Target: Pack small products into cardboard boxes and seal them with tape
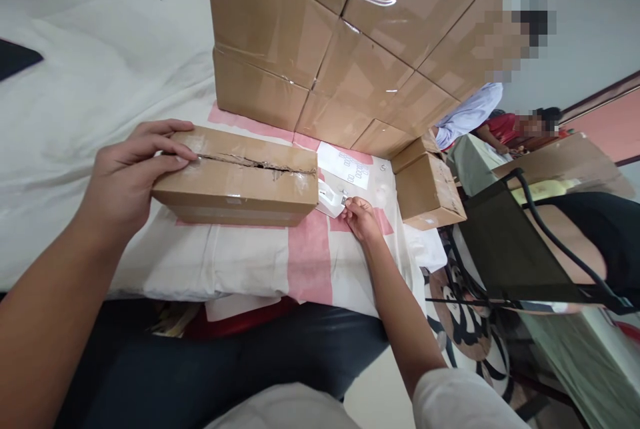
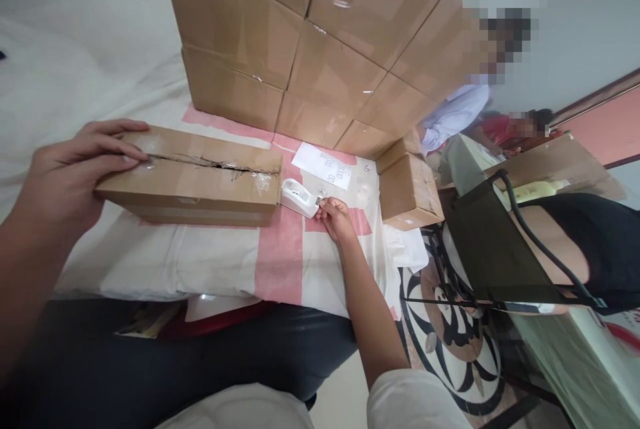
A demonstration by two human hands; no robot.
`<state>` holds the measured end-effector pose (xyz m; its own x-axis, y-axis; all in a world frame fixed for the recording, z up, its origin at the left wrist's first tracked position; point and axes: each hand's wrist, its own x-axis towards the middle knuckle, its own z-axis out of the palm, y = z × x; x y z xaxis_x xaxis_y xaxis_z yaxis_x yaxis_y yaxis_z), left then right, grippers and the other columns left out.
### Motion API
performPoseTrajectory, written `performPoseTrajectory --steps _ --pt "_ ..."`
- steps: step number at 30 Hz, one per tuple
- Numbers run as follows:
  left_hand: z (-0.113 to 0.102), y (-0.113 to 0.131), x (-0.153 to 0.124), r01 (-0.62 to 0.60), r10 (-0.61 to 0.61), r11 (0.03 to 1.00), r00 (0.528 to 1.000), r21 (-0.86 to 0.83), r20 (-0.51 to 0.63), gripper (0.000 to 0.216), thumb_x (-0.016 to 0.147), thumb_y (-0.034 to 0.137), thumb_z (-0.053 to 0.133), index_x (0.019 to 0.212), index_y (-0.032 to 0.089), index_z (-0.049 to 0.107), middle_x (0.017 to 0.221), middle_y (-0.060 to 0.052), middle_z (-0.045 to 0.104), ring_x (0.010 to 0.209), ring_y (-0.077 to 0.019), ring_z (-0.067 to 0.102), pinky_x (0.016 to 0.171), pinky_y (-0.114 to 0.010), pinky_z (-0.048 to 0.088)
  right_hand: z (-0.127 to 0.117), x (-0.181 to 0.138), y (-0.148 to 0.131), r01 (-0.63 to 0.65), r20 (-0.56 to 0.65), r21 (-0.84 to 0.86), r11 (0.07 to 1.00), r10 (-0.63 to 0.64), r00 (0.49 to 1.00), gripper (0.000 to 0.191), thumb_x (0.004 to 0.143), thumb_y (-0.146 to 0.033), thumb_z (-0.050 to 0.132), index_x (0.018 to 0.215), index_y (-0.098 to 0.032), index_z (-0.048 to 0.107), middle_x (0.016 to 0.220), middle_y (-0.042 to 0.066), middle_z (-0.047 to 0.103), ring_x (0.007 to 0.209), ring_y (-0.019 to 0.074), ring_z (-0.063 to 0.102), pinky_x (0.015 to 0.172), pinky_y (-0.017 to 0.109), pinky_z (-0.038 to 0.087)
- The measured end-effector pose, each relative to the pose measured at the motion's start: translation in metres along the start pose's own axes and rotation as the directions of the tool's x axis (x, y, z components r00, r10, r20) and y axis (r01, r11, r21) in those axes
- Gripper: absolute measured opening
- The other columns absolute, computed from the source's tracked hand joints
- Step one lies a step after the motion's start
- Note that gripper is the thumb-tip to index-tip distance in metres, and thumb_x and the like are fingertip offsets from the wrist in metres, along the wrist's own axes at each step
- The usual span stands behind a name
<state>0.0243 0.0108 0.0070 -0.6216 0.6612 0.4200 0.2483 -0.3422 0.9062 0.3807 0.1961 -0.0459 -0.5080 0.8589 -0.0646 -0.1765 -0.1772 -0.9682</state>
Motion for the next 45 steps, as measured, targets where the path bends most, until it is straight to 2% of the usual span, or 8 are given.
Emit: performPoseTrajectory --steps 7,16,19,23,27,33,38,45 --pt "0.000 -0.002 0.001 -0.013 0.013 1.000 1.000 -0.008 -0.009 0.012 0.070 0.014 0.072 0.074 0.024 0.074 0.110 0.004 0.073 0.125 -0.0269 0.059 0.118 -0.051 0.038 0.001 -0.003 0.005 0.028 -0.033 0.027 0.999 -0.027 0.999 0.046 0.071 -0.022 0.082 0.050 -0.021 0.041 0.054 -0.003 0.049 0.077 0.0168 0.064 0.075 0.031 0.058" --pt "-0.006 -0.005 0.001 -0.001 -0.001 0.999 0.999 0.032 0.050 0.005 0.075 0.019 0.070 0.077 0.022 0.072 0.122 0.002 0.068 0.128 -0.0265 0.055 0.119 -0.049 0.035 0.001 0.001 0.002 0.021 -0.104 0.164 0.986 -0.004 0.995 0.045 0.067 -0.023 0.086 0.053 -0.021 0.043 0.047 -0.006 0.046 0.077 0.0176 0.068 0.078 0.031 0.060" --pt "-0.007 -0.005 0.001 0.001 -0.002 1.000 0.998 0.022 0.066 0.004 0.077 0.020 0.069 0.076 0.023 0.072 0.124 0.001 0.067 0.128 -0.0270 0.055 0.118 -0.049 0.036 0.003 0.000 -0.005 0.019 -0.107 0.179 0.984 0.000 0.994 0.043 0.066 -0.026 0.087 0.055 -0.021 0.046 0.053 -0.005 0.053 0.073 0.0170 0.069 0.076 0.032 0.060" --pt "-0.009 0.002 0.001 0.014 -0.021 0.997 0.996 0.072 0.092 0.006 0.078 0.026 0.067 0.074 0.024 0.071 0.126 -0.002 0.065 0.127 -0.0276 0.056 0.115 -0.047 0.039 0.016 -0.014 -0.028 -0.002 -0.092 0.099 0.995 0.011 0.996 0.041 0.066 -0.028 0.089 0.057 -0.020 0.050 0.077 0.002 0.072 0.075 0.0207 0.072 0.068 0.034 0.060" --pt "-0.017 0.015 0.002 -0.096 0.054 0.969 0.981 0.226 0.189 0.013 0.084 0.030 0.060 0.078 0.026 0.071 0.126 -0.004 0.065 0.125 -0.0273 0.057 0.112 -0.048 0.043 0.055 -0.039 -0.057 0.152 -0.087 0.053 0.987 -0.147 0.985 0.047 0.068 -0.034 0.089 0.055 -0.019 0.046 0.089 0.003 0.076 0.068 0.0195 0.071 0.059 0.032 0.056" --pt "-0.026 0.045 -0.006 -0.328 0.259 0.837 0.943 0.438 0.210 0.025 0.088 0.028 0.058 0.112 0.030 0.065 0.139 -0.003 0.059 0.144 -0.0316 0.035 0.118 -0.058 0.029 0.160 -0.070 -0.082 0.367 0.149 -0.153 0.918 -0.345 0.927 0.057 0.077 -0.037 0.083 0.049 -0.018 0.037 0.095 0.009 0.076 0.071 0.0255 0.072 0.065 0.043 0.058" --pt "-0.024 0.085 -0.029 -0.391 0.309 0.892 0.893 0.225 0.328 0.023 0.092 0.033 0.060 0.115 0.030 0.063 0.134 -0.004 0.062 0.138 -0.0292 0.043 0.116 -0.052 0.035 0.223 -0.074 -0.087 0.533 0.349 -0.302 0.791 -0.428 0.833 0.056 0.087 -0.028 0.073 0.050 -0.020 0.033 0.093 0.009 0.075 0.077 0.0251 0.071 0.071 0.045 0.058" --pt "-0.021 0.097 -0.039 -0.323 0.316 0.946 0.911 -0.017 0.265 0.009 0.090 0.030 0.066 0.098 0.030 0.070 0.116 -0.004 0.070 0.116 -0.0247 0.060 0.103 -0.049 0.049 0.258 -0.074 -0.079 0.660 0.490 -0.411 0.629 -0.458 0.742 0.053 0.087 -0.021 0.072 0.050 -0.020 0.034 0.073 0.004 0.067 0.073 0.0193 0.065 0.065 0.034 0.051"
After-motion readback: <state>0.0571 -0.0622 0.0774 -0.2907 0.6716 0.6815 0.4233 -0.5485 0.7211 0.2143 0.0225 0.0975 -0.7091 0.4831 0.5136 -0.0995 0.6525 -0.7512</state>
